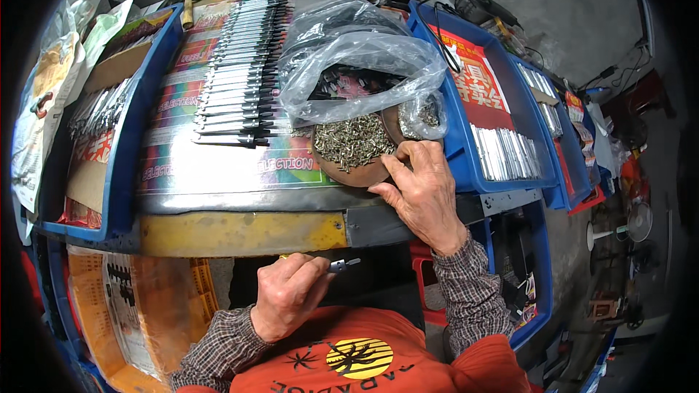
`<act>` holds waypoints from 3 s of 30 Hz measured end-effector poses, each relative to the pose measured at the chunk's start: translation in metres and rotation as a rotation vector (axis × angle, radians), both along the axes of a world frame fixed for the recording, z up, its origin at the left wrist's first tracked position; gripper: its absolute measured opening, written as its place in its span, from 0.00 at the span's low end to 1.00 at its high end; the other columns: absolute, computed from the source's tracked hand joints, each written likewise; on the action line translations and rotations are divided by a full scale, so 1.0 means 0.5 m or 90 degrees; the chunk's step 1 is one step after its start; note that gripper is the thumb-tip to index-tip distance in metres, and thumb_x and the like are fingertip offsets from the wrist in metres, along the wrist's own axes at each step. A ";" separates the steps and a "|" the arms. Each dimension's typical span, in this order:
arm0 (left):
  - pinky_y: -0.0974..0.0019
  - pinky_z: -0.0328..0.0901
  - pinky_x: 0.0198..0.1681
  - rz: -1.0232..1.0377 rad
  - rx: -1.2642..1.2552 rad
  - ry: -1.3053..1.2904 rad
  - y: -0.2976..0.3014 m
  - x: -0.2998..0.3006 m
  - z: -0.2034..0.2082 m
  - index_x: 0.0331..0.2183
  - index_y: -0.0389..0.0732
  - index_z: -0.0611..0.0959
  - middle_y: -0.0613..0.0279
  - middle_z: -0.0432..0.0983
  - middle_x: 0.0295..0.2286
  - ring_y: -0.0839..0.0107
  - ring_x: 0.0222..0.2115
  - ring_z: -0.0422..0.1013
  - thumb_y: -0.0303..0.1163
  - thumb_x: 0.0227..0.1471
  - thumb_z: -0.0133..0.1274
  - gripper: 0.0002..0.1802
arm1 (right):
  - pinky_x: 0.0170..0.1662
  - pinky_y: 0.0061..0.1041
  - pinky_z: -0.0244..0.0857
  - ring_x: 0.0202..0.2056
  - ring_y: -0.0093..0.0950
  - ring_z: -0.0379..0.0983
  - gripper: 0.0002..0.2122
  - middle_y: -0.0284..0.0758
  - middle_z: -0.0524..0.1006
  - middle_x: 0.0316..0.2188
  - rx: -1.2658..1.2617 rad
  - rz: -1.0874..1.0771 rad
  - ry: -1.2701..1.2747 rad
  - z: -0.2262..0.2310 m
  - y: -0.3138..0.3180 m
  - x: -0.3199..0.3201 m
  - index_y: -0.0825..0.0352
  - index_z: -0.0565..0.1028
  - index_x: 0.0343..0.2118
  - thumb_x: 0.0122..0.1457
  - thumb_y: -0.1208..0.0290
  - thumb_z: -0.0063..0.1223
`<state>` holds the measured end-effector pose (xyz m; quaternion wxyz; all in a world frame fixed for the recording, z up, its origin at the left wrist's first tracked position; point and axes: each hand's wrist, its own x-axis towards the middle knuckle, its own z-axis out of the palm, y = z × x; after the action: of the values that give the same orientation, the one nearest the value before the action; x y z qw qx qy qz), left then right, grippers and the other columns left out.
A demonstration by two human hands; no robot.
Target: The person assembles wiper components by hand, joining small plastic adapters, clips, and metal pieces together. They place the assembled components into rows on the workstation and retrieve additional parts from trays and containers.
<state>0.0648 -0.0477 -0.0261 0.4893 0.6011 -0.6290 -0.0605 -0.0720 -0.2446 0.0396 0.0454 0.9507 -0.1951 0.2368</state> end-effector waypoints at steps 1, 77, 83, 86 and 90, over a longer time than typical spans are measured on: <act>0.64 0.65 0.21 0.001 0.001 0.001 -0.001 0.000 -0.001 0.30 0.38 0.79 0.60 0.72 0.22 0.64 0.20 0.71 0.20 0.34 0.63 0.15 | 0.43 0.34 0.62 0.41 0.35 0.64 0.19 0.36 0.69 0.36 -0.007 0.003 0.001 0.000 -0.002 0.000 0.69 0.75 0.36 0.42 0.63 0.65; 0.69 0.65 0.20 0.032 -0.095 -0.181 0.024 -0.038 0.009 0.33 0.33 0.78 0.60 0.71 0.24 0.70 0.19 0.70 0.27 0.36 0.56 0.17 | 0.25 0.13 0.66 0.24 0.12 0.69 0.05 0.28 0.74 0.25 1.090 -0.061 -0.088 -0.026 0.195 -0.063 0.72 0.75 0.36 0.60 0.76 0.53; 0.68 0.65 0.20 0.049 -0.109 -0.162 0.013 -0.035 0.017 0.33 0.34 0.78 0.61 0.70 0.23 0.69 0.19 0.69 0.26 0.37 0.57 0.15 | 0.24 0.14 0.65 0.22 0.13 0.69 0.06 0.28 0.75 0.23 0.870 0.032 -0.165 -0.030 0.186 -0.058 0.71 0.77 0.34 0.59 0.74 0.55; 0.67 0.64 0.20 0.049 -0.097 -0.136 0.008 -0.030 0.023 0.32 0.35 0.78 0.60 0.72 0.23 0.67 0.19 0.70 0.23 0.35 0.59 0.15 | 0.25 0.20 0.63 0.22 0.20 0.70 0.05 0.33 0.75 0.23 0.550 0.045 -0.189 -0.009 0.145 -0.042 0.70 0.77 0.32 0.54 0.75 0.59; 0.64 0.64 0.22 0.063 -0.053 -0.100 0.013 -0.018 0.028 0.32 0.36 0.79 0.60 0.73 0.23 0.64 0.20 0.71 0.20 0.33 0.61 0.16 | 0.35 0.33 0.65 0.30 0.37 0.71 0.11 0.38 0.75 0.28 0.096 0.052 -0.161 -0.001 0.069 -0.004 0.69 0.76 0.33 0.46 0.77 0.62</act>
<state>0.0557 -0.0412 -0.0120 0.4655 0.6136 -0.6368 0.0372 -0.0742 -0.2102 0.0389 -0.0606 0.9210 -0.1777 0.3412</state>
